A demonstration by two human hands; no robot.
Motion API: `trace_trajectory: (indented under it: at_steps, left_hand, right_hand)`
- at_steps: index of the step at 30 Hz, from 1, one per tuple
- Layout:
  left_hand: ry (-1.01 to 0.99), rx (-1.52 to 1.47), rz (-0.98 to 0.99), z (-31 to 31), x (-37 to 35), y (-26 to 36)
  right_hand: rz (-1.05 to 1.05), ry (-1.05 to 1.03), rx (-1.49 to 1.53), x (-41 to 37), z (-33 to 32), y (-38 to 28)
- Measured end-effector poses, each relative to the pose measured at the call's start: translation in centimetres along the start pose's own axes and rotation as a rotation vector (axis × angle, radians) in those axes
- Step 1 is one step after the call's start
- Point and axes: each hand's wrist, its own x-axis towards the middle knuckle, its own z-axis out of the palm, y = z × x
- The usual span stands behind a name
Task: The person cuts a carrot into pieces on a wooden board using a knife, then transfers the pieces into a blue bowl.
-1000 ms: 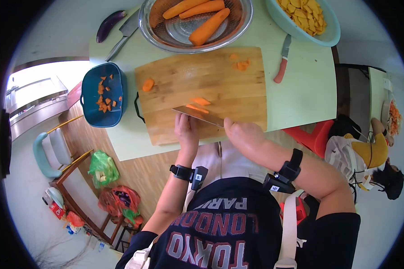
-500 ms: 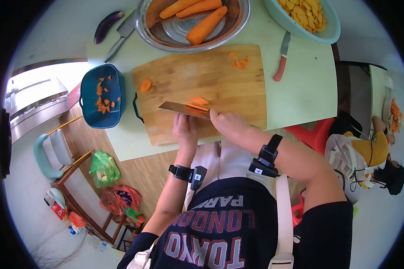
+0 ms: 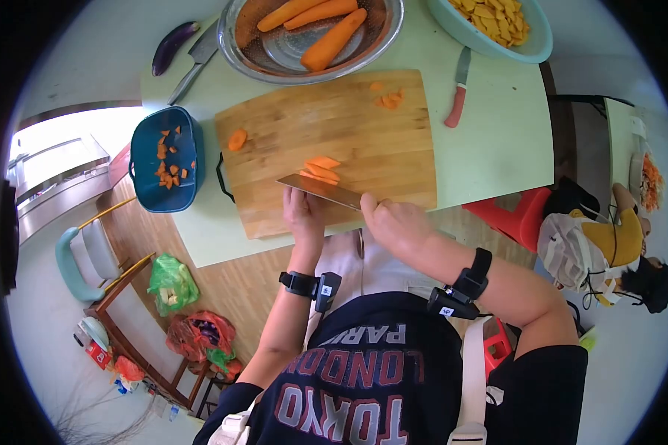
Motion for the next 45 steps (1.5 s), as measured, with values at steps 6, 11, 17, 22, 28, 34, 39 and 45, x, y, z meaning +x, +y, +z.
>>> trace_trajectory:
  at_steps: [6, 11, 17, 22, 28, 34, 39, 45]
  left_hand:
    - [-0.035, 0.0, -0.013, 0.0, -0.1, -0.7]
    - [-0.05, 0.017, -0.061, 0.0, -0.1, -0.7]
    - [-0.032, -0.001, -0.051, 0.0, -0.1, -0.6]
    - [-0.046, 0.041, -0.035, -0.3, -0.4, -0.7]
    - [0.022, -0.007, 0.017, 0.2, 0.0, -0.8]
    - [0.005, -0.093, -0.054, -0.1, -0.2, -0.6]
    - [0.004, -0.018, 0.055, -0.3, -0.2, -0.3]
    - [-0.031, 0.018, 0.026, -0.5, -0.1, -0.2]
  right_hand:
    - [0.014, -0.084, 0.03, 0.9, 0.3, 0.2]
    - [0.013, -0.187, 0.097, 2.0, 0.0, 0.4]
    - [-0.029, -0.152, 0.166, 4.5, 1.5, -0.1]
    - [-0.086, -0.038, 0.185, 5.6, 4.3, -0.2]
    - [0.009, -0.127, 0.276, 6.5, 2.4, 1.1]
    - [0.058, -0.093, 0.615, 2.4, -1.6, 1.9]
    - [0.101, -0.03, 0.211, -0.4, -1.8, 0.8]
    - [0.042, -0.024, 0.143, -1.6, -1.2, 0.4]
